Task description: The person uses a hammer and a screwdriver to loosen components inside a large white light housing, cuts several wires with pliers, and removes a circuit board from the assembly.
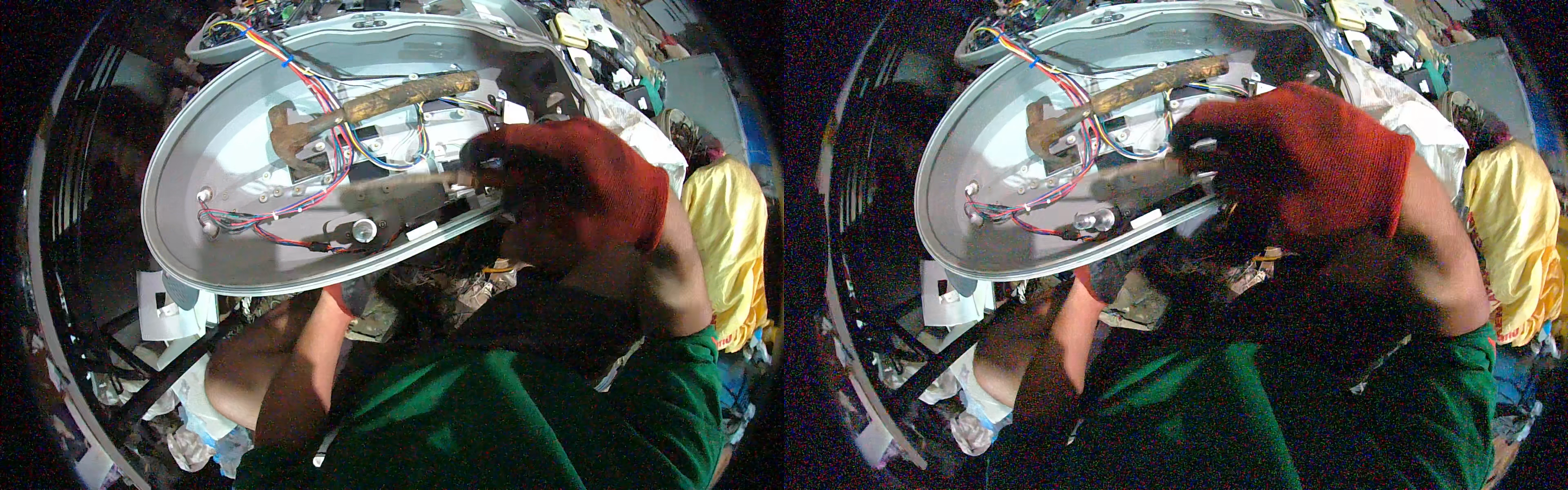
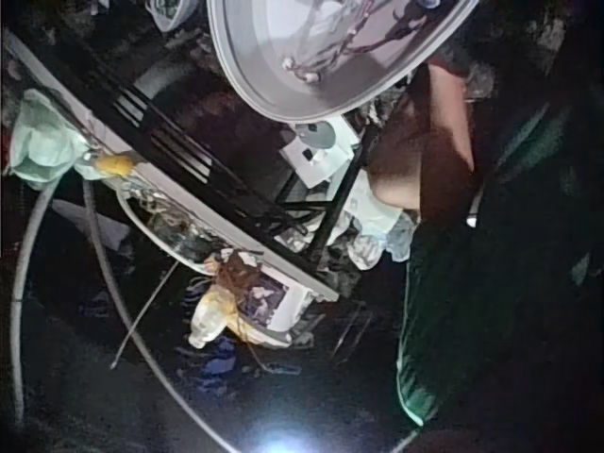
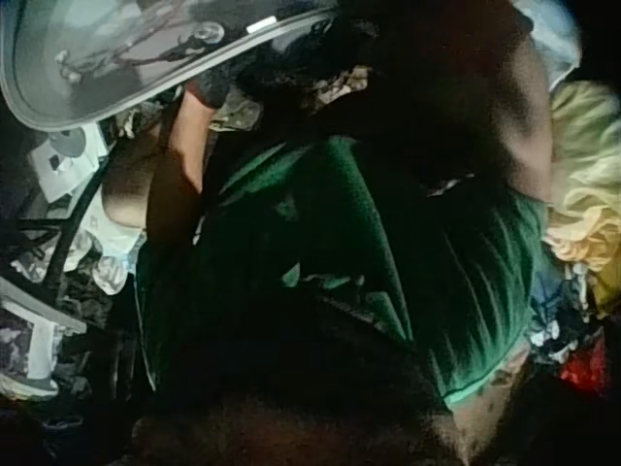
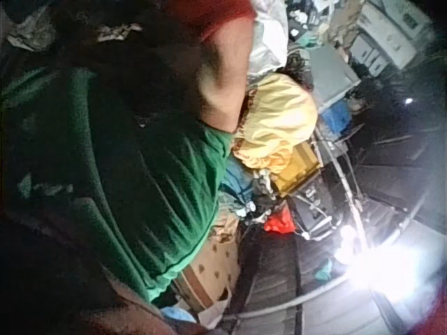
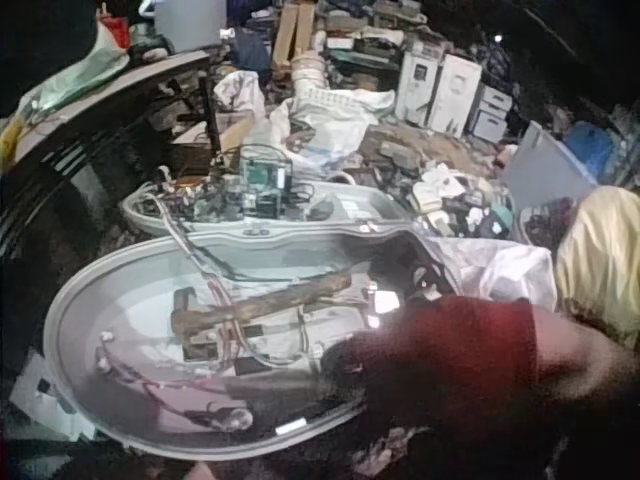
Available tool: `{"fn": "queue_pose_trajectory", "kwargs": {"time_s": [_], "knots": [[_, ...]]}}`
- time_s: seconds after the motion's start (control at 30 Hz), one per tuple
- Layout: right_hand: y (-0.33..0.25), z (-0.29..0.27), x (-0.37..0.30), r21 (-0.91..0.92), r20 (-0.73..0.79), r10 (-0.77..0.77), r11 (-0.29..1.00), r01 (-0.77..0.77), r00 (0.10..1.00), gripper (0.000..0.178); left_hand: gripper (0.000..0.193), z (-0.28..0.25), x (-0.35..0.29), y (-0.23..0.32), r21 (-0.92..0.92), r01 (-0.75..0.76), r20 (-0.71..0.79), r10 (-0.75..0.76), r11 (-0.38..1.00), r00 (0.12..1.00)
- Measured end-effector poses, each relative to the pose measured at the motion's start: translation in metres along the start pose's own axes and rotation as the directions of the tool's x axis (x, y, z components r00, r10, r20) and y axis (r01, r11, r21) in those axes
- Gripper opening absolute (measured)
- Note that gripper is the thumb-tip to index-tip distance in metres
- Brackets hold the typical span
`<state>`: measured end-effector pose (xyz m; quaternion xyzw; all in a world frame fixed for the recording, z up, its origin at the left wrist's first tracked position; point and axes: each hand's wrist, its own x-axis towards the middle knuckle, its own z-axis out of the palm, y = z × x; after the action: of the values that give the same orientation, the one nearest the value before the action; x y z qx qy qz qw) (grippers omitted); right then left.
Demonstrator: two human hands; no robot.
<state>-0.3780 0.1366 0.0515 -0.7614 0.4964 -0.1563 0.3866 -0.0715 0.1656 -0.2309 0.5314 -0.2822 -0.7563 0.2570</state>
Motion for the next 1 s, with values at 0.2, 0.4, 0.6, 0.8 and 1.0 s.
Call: {"fn": "queue_pose_trajectory", "kwargs": {"time_s": [0.2, 0.4, 0.6, 0.8, 1.0], "knots": [[-0.01, 0.001, -0.028, -0.402, 0.042, 0.046, 0.915, -0.025, 0.998, 0.05, 0.051, 0.041, -0.075, 0.094, 0.978, -0.178, 0.161, -0.154, -0.106, 0.975], [-0.002, -0.001, -0.023, -0.361, 0.03, 0.143, 0.925, -0.122, 0.989, 0.046, 0.031, 0.003, -0.132, 0.225, 0.48, -0.763, 0.858, -0.051, 0.432, 0.511], [0.0, 0.0, -0.018, -0.342, 0.046, 0.123, 0.934, -0.1, 0.991, 0.04, 0.034, 0.045, -0.117, 0.269, 0.769, -0.56, 0.411, 0.432, 0.309, 0.803], [0.005, 0.005, -0.028, -0.139, 0.026, 0.117, 0.984, -0.112, 0.993, 0.037, 0.042, 0.036, -0.093, 0.24, 0.823, -0.523, 0.485, 0.205, 0.22, 0.85], [0.002, 0.01, -0.027, -0.172, -0.025, 0.117, 0.978, -0.119, 0.993, 0.036, 0.044, 0.031, -0.094, 0.253, 0.887, -0.394, 0.349, 0.207, 0.241, 0.914]]}}
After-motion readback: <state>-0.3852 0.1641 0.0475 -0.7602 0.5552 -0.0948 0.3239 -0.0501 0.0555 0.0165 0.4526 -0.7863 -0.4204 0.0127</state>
